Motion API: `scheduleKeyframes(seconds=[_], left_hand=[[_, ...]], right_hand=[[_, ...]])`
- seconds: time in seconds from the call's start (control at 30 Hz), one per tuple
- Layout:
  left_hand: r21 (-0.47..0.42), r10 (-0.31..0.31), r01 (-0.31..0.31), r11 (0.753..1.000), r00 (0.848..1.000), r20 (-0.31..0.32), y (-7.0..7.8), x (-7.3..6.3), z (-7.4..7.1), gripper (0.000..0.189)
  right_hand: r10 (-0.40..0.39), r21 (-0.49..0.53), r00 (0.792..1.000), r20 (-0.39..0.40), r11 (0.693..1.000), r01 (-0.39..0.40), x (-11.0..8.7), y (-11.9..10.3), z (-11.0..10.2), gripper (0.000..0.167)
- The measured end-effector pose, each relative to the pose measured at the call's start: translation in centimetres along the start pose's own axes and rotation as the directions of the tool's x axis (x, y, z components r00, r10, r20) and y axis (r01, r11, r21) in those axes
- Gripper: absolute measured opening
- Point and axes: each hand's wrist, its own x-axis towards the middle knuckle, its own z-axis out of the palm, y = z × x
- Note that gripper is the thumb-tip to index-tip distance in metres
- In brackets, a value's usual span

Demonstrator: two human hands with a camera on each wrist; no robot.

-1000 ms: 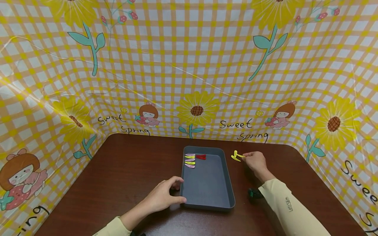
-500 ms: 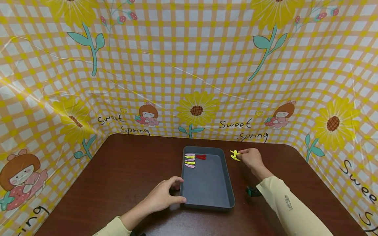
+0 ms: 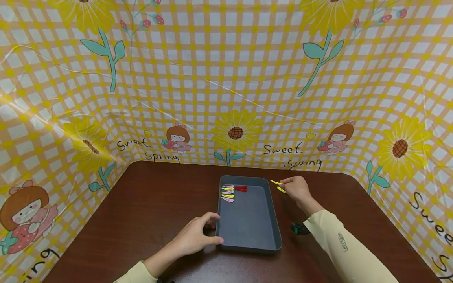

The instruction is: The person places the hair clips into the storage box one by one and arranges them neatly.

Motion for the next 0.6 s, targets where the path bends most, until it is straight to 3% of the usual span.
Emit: scheduleKeyframes(seconds=[0.6], left_hand=[[0.004,0.024,-0.024,1.000,1.000,-0.009,-0.1,0.0,0.0,0.062]], right_hand=[[0.009,0.059,0.999,0.048,0.998,-0.012,0.4,-1.2,1.6,0.028]])
